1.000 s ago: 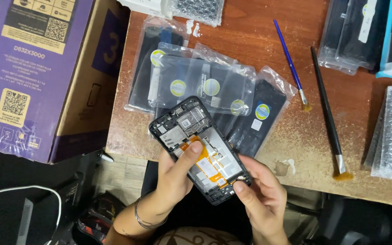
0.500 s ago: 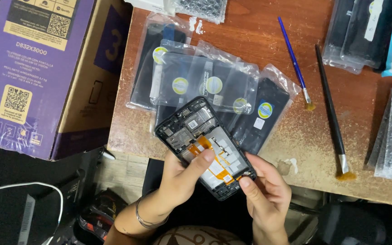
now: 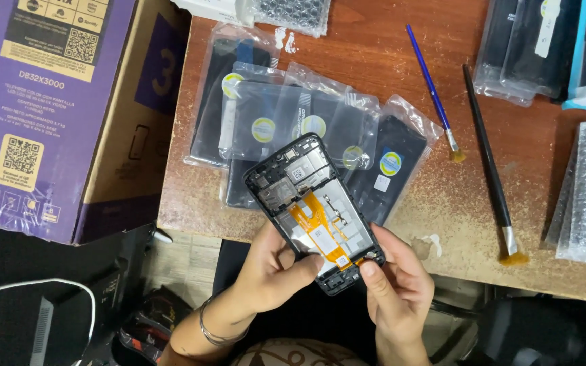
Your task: Cleaning and inspecting a mobile phone chassis using a brush at a repair bench.
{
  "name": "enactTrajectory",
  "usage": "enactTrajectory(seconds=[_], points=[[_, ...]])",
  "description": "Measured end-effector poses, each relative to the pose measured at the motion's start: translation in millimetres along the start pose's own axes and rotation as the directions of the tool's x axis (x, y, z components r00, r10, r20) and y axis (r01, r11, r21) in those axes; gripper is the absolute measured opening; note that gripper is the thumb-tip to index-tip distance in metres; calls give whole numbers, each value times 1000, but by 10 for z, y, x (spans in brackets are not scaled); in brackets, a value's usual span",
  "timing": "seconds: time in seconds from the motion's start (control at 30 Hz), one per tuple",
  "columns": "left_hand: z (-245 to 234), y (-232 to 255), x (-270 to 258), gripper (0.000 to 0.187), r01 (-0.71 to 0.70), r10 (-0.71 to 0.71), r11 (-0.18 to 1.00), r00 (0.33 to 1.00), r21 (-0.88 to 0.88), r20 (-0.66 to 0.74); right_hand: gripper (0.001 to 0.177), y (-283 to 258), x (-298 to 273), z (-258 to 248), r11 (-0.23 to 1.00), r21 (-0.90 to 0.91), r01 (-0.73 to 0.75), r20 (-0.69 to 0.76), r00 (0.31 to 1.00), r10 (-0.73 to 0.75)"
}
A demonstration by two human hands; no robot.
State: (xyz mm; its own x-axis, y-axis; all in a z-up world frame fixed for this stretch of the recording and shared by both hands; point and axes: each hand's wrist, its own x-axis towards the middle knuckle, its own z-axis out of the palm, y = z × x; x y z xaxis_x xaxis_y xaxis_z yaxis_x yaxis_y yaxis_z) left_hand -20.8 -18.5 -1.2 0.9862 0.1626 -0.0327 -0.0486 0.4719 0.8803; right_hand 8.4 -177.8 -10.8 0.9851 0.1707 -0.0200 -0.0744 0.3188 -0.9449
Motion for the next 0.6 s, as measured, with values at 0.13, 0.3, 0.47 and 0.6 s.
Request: enactTrajectory(seconds=[0.13,0.3,0.47,0.6], points=[[-32,-40,-35,40,27,-27,1000,999,6,-27,50,-13,-16,-40,995,92,-32,7,999,31],[-46,-63,-39,36,44,-42,999,997,29,-69,51,-30,0,-59,995,93,-38,76,997,31],[-87,-160,-69,37,32,-30,999,996,28,-81,49,-40,14,-12,998,-46,-49,61,997,52],[-17,-40,-11,25,-29,44,977,997,213,-66,41,-26,58,25,985,-152,-76,18,997,80]])
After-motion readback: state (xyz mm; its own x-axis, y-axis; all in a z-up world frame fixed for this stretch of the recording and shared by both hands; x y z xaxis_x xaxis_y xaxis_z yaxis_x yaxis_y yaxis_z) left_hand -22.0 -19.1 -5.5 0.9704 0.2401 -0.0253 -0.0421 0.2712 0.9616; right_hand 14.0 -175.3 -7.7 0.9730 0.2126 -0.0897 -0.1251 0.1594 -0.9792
